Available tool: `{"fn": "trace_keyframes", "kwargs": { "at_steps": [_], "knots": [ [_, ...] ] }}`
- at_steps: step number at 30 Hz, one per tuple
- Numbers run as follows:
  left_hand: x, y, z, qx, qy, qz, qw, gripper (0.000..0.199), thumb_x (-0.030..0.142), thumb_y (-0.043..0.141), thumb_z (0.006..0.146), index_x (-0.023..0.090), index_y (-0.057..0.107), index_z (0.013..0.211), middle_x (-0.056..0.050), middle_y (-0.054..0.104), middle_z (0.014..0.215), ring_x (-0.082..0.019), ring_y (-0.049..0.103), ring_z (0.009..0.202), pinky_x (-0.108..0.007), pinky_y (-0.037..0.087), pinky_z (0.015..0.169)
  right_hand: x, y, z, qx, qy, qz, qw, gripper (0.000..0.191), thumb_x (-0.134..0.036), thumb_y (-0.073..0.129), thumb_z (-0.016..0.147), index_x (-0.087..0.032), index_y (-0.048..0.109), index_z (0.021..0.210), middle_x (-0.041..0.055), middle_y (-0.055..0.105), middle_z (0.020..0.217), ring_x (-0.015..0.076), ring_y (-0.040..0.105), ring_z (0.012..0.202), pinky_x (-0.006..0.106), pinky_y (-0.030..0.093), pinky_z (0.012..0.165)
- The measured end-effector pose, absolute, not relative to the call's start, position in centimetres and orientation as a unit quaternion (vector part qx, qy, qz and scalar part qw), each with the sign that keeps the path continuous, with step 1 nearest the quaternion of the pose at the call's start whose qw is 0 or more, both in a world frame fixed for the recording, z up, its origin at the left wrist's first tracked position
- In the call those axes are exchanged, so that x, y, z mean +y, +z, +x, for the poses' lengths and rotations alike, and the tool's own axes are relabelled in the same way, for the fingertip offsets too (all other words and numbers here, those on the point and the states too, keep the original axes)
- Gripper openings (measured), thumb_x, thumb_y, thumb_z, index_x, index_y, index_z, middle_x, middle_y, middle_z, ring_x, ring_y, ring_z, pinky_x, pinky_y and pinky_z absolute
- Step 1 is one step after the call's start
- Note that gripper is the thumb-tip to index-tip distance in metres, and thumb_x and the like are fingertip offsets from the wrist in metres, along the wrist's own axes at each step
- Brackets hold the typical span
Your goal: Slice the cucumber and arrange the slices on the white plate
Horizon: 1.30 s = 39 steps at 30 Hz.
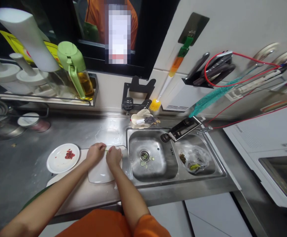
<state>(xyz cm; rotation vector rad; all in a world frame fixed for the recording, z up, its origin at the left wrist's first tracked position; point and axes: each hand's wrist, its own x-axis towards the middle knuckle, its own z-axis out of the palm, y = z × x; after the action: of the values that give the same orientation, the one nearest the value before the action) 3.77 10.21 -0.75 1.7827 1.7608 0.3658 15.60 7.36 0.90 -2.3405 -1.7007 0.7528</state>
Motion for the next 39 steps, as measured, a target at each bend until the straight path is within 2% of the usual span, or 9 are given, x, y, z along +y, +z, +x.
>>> {"fn": "trace_keyframes", "kwargs": {
  "at_steps": [7,22,39],
  "knots": [
    [9.9,-0.6,3.9,0.667,0.139,0.679,0.273,0.024,0.028,0.046,0.085,0.020,0.067,0.095,-0.008,0.067,0.093,-0.020,0.059,0.090,-0.029,0.042,0.081,7.3,0.7,15.3,-0.593,0.245,-0.764,0.061,0.013,-0.020,0.050,0.084,-0.022,0.063,0.086,0.0076,0.066,0.084,0.0261,0.047,0.102,0.035,0.033,0.078],
    [9.8,-1.1,3.6,0.653,0.149,0.685,0.287,0.025,0.027,0.046,0.084,0.021,0.068,0.094,-0.007,0.066,0.094,-0.020,0.058,0.094,-0.030,0.042,0.084,6.7,0.5,15.3,-0.633,0.212,-0.742,0.050,0.020,-0.023,0.045,0.088,-0.021,0.065,0.091,0.0102,0.065,0.096,0.0278,0.044,0.105,0.036,0.034,0.077],
    [9.8,-0.6,3.5,0.665,0.153,0.670,0.292,0.025,0.025,0.048,0.083,0.019,0.067,0.099,-0.007,0.068,0.096,-0.020,0.059,0.094,-0.029,0.041,0.086,6.1,1.2,15.7,-0.634,0.221,-0.739,0.059,0.022,-0.021,0.045,0.087,-0.021,0.067,0.091,0.0097,0.064,0.094,0.0268,0.044,0.103,0.034,0.034,0.075]
  ]
}}
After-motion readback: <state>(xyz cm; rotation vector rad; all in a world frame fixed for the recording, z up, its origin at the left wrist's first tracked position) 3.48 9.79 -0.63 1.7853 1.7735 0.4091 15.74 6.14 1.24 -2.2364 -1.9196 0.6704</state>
